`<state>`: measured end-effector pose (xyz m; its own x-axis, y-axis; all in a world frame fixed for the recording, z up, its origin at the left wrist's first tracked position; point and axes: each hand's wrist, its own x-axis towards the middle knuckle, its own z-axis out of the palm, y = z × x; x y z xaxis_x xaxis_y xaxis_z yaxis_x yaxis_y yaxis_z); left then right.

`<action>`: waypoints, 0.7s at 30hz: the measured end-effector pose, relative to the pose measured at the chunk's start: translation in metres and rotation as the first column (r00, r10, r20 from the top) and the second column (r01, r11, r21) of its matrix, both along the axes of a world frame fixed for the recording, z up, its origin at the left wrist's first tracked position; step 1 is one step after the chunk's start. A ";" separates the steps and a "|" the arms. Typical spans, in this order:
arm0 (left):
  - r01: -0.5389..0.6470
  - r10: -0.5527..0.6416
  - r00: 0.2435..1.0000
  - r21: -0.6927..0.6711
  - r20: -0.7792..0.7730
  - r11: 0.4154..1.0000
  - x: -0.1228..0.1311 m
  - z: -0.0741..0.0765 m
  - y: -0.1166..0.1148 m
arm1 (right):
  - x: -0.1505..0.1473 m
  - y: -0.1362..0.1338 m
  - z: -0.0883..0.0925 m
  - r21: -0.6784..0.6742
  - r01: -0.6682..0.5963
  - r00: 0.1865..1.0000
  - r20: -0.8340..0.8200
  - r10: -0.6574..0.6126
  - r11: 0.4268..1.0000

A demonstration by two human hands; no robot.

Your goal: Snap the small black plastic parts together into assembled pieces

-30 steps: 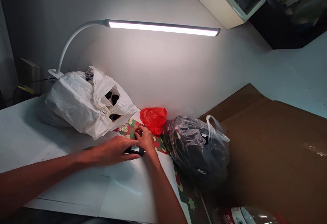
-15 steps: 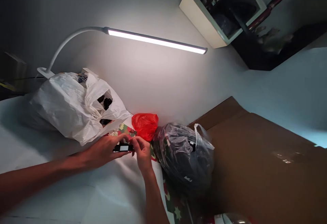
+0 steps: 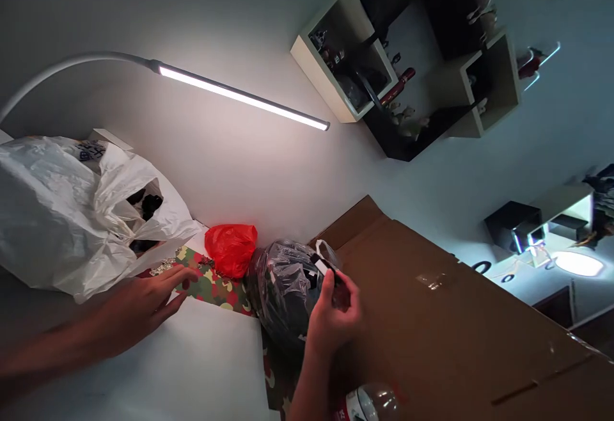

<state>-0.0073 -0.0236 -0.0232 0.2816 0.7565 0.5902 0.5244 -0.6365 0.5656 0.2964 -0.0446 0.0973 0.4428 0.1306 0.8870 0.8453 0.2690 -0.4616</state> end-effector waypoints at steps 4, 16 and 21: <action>0.032 -0.028 0.994 0.035 -0.109 0.999 0.000 -0.001 -0.001 | 0.044 0.015 0.009 -0.356 0.129 0.962 0.270 -0.030 0.926; 0.123 -0.132 0.983 -0.079 -0.125 0.989 0.000 -0.005 0.000 | -0.060 -0.012 -0.036 -0.238 -0.211 0.862 0.412 0.295 0.948; 0.257 -0.240 0.945 0.055 -0.223 0.965 -0.005 0.001 -0.007 | -0.111 0.039 -0.073 -0.770 -0.542 0.596 -0.070 0.800 0.336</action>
